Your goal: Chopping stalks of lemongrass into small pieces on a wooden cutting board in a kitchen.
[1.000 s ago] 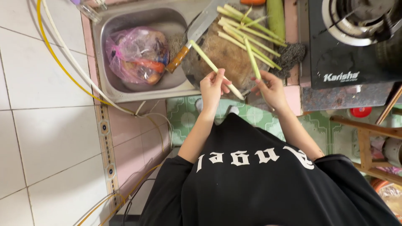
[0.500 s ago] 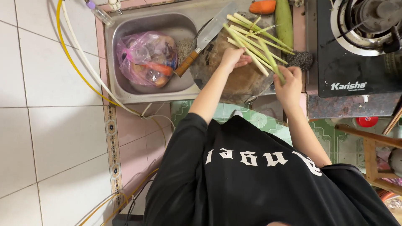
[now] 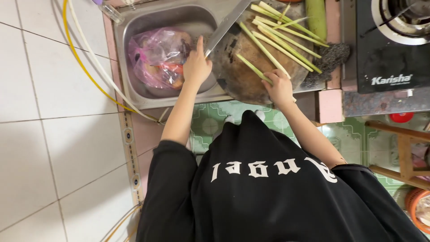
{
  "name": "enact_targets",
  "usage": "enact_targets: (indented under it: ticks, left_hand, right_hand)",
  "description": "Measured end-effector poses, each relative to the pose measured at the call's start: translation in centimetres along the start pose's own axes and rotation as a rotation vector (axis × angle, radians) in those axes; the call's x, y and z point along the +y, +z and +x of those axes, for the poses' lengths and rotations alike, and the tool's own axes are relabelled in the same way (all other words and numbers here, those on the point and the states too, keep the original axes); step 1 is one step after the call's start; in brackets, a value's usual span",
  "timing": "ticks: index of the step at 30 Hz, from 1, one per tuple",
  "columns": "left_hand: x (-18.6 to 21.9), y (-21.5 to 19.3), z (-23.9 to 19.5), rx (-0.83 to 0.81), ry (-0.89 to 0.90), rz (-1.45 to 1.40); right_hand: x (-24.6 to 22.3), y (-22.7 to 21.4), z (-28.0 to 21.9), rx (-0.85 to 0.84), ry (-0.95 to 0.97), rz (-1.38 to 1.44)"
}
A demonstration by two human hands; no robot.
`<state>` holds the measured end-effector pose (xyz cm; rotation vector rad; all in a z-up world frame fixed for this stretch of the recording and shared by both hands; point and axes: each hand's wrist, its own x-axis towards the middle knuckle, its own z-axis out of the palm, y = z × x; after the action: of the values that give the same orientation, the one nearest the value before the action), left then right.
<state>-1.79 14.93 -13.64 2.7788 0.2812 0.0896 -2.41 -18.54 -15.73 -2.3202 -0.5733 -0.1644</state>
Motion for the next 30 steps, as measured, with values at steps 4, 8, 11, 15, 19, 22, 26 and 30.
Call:
enact_targets:
  ticks: [4,8,11,15,19,22,26,30]
  left_hand:
    - [-1.3,-3.9,-3.7,-0.108,-0.061,-0.088]
    - [-2.1,-3.4,-6.2,-0.252,-0.103,-0.321]
    - [-3.4,0.9,-10.0,-0.136,0.016,-0.438]
    - [-3.2,2.1,-13.1,-0.049,0.083,-0.458]
    - [-1.1,-2.6,-12.9,-0.082,0.052,-0.422]
    - [0.0,-4.7,-12.7,0.216,0.281,-0.439]
    - [0.3,-1.6,-12.8,0.266,0.306,-0.402]
    - [0.2,0.7,-12.9,-0.207,0.015,-0.258]
  right_hand:
    - [0.1,3.3,1.8,0.023,-0.043,-0.043]
    - [-0.4,4.8,3.8,0.039,-0.068,-0.128]
    - [-0.6,5.5,3.5,0.035,-0.075,-0.167]
    - [-0.9,5.9,3.0,0.079,-0.08,-0.119]
    - [-1.0,6.0,3.2,0.104,-0.045,-0.069]
    - [-1.0,6.0,3.1,0.102,-0.019,-0.071]
    - [-0.8,6.0,3.3,0.101,-0.014,-0.069]
    - [-0.9,6.0,3.0,0.092,0.005,-0.063]
